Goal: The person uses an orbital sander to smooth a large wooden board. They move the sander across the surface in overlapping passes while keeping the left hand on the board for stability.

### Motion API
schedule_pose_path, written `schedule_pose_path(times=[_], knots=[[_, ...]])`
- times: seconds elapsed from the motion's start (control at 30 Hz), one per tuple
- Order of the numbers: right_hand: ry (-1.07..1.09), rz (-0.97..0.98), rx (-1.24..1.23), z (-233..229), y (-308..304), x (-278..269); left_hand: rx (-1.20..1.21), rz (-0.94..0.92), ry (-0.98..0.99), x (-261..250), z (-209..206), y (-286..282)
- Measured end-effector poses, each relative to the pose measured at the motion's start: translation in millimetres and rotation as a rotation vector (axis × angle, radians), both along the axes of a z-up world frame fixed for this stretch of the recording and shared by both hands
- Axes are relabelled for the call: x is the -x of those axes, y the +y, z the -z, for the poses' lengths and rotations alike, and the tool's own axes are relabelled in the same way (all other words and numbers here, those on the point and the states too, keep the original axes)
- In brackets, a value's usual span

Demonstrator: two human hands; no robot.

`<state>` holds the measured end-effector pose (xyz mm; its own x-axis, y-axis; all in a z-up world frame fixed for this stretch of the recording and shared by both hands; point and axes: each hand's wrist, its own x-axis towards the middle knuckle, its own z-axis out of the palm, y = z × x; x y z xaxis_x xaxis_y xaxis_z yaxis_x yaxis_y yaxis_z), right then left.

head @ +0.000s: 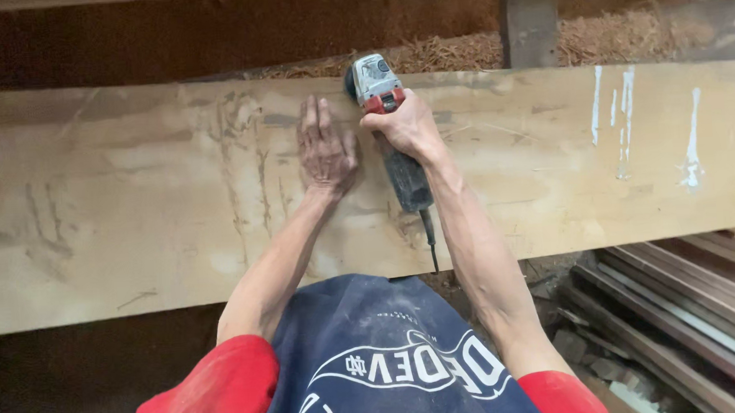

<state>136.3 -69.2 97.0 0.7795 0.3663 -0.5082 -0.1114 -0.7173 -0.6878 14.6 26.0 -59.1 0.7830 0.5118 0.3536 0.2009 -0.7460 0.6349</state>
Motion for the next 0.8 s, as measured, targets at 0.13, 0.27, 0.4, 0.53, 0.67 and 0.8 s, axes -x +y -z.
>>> schedule_pose_path(times=[0.13, 0.27, 0.4, 0.53, 0.67, 0.8], knots=[[-0.047, 0.066, 0.105, -4.8, -45.2, -19.2, -0.005, 0.027, 0.132, 0.3, -7.4, 2.2], [-0.016, 0.231, 0.052, -4.5, -104.7, -42.9, -0.032, 0.030, 0.163, -0.6, -11.6, 2.6], [-0.040, 0.324, 0.033, 0.2, -143.4, -66.1, -0.033, 0.039, 0.189, -2.6, -19.3, 1.0], [-0.009, 0.394, -0.014, 7.1, -177.2, -79.8, -0.013, 0.040, 0.250, -3.9, -28.2, -1.0], [-0.038, 0.514, -0.075, 11.7, -217.8, -87.2, -0.052, 0.038, 0.275, -5.8, -34.4, -5.0], [-0.082, 0.664, -0.134, 9.2, -246.9, -84.5, -0.033, 0.044, 0.292, -8.1, -36.8, -4.5]])
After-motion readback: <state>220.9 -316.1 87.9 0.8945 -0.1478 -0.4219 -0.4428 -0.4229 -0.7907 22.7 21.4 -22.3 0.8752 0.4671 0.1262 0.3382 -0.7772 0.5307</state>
